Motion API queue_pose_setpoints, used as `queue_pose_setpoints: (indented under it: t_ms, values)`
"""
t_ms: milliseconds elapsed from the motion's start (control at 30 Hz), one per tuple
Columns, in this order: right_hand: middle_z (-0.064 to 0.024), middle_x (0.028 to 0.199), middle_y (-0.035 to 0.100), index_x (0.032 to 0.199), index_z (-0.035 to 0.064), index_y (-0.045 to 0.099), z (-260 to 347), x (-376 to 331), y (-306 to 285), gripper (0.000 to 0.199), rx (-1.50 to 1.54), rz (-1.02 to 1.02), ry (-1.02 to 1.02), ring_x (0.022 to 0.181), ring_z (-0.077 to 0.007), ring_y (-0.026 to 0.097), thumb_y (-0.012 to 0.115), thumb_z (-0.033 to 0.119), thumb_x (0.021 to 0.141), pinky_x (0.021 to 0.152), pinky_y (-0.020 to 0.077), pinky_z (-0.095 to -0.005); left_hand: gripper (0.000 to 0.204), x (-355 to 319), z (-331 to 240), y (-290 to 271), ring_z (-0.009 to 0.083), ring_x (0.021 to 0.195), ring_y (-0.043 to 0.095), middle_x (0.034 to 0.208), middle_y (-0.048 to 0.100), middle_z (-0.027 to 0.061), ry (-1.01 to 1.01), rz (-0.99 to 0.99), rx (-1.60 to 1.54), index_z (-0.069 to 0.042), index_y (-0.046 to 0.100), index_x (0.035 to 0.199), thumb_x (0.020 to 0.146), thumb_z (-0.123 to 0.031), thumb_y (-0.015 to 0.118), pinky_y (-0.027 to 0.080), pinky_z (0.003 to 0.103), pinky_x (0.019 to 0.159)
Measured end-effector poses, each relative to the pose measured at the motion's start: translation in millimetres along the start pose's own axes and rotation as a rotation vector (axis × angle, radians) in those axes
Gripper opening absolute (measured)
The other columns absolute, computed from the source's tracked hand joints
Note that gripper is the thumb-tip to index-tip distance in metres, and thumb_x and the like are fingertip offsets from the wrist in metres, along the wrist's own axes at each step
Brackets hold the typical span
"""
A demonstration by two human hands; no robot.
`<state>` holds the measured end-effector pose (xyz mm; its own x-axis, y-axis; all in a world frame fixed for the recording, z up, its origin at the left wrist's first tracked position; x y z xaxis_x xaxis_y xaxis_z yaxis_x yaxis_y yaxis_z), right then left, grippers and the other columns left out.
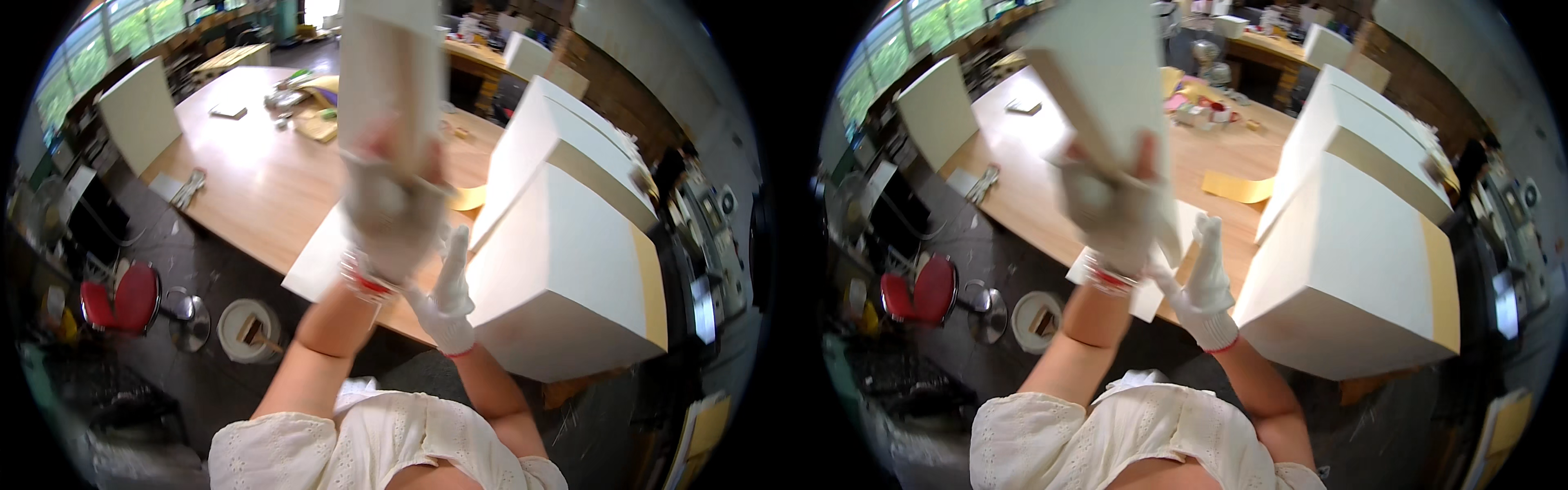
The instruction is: The person repeatedly picks up a single sheet of white paper from a table and places it onto a growing stack of similar sheets. The person wears white gloves and handles the paper carefully, aligning each sheet before adding it to the pile. The task continues in a repetitive loop throughout the video.
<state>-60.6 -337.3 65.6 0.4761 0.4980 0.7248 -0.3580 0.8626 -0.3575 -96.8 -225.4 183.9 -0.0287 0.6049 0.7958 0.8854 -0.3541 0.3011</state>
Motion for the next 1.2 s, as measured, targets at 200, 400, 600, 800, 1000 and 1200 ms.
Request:
queue_pose_setpoints:
  t_ms: [200,400,600,800,1000,1200]
  values:
    - [-0.0121,0.145,0.039,0.147,0.0059,0.027,-159,-135,102,0.062,1.358,-0.021,0.542,0.132,-0.0268,0.04,0.053,0.03,0.097,0.109,0.0355,-0.0394,0.049,-69,46,11,0.0424,0.117,0.057,0.126,0.059,0.0213,0.165,0.202,0.171,-0.003,0.058,0.121,0.073,0.003,0.066,0.046,0.047,0.099]
    - [-0.0099,0.126,0.053,0.138,0.0042,0.04,-175,-149,154,0.052,1.009,-0.081,0.89,0.115,-0.0193,0.052,0.063,0.013,0.092,0.096,0.0451,-0.0321,0.053,-97,161,8,0.0403,0.131,0.042,0.14,0.047,0.0195,-0.152,0.633,0.409,-0.005,0.054,0.127,0.079,-0.019,0.07,0.036,0.047,0.108]
    - [-0.0224,0.125,0.057,0.143,-0.004,0.03,-181,-117,163,0.079,0.239,0.356,1.375,0.114,-0.0314,0.056,0.069,0.033,0.086,0.094,0.0447,-0.0364,0.042,-102,343,-127,0.0376,0.107,0.059,0.113,0.062,0.0223,-0.549,0.917,0.864,-0.002,0.062,0.108,0.077,-0.029,0.07,0.047,0.044,0.091]
    - [-0.0257,0.141,0.045,0.15,-0.0001,0.016,-157,-81,137,0.097,-0.293,0.82,1.246,0.127,-0.0369,0.048,0.05,0.064,0.085,0.103,0.0394,-0.0431,0.031,-113,419,-175,0.0372,0.098,0.062,0.101,0.066,0.0206,-0.937,0.911,0.844,-0.002,0.059,0.099,0.084,-0.029,0.06,0.048,0.042,0.083]
    - [-0.0223,0.123,0.06,0.129,0.0011,0.041,-164,-79,128,0.076,-0.399,0.851,1.143,0.113,-0.0368,0.059,0.048,0.063,0.087,0.092,0.0463,-0.0463,0.029,-115,430,-160,0.0357,0.095,0.063,0.099,0.067,0.0183,-0.925,0.927,0.807,-0.005,0.059,0.101,0.087,-0.03,0.055,0.048,0.041,0.082]
    - [-0.0248,0.123,0.059,0.134,0.0053,0.039,-171,-76,128,0.073,-0.35,0.866,1.183,0.115,-0.0391,0.057,0.05,0.059,0.087,0.093,0.0453,-0.0483,0.032,-117,439,-161,0.037,0.099,0.062,0.102,0.067,0.0188,-0.938,0.871,0.796,-0.005,0.059,0.102,0.086,-0.032,0.055,0.047,0.043,0.084]
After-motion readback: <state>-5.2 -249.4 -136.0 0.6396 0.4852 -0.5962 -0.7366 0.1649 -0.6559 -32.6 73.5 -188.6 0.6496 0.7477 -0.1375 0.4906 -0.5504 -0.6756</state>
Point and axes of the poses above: each hand's wrist, its own x-axis towards the middle knuckle, its own y-axis out of the palm, z = x × y, the point moved 1 cm from there along x, towards the middle knuckle
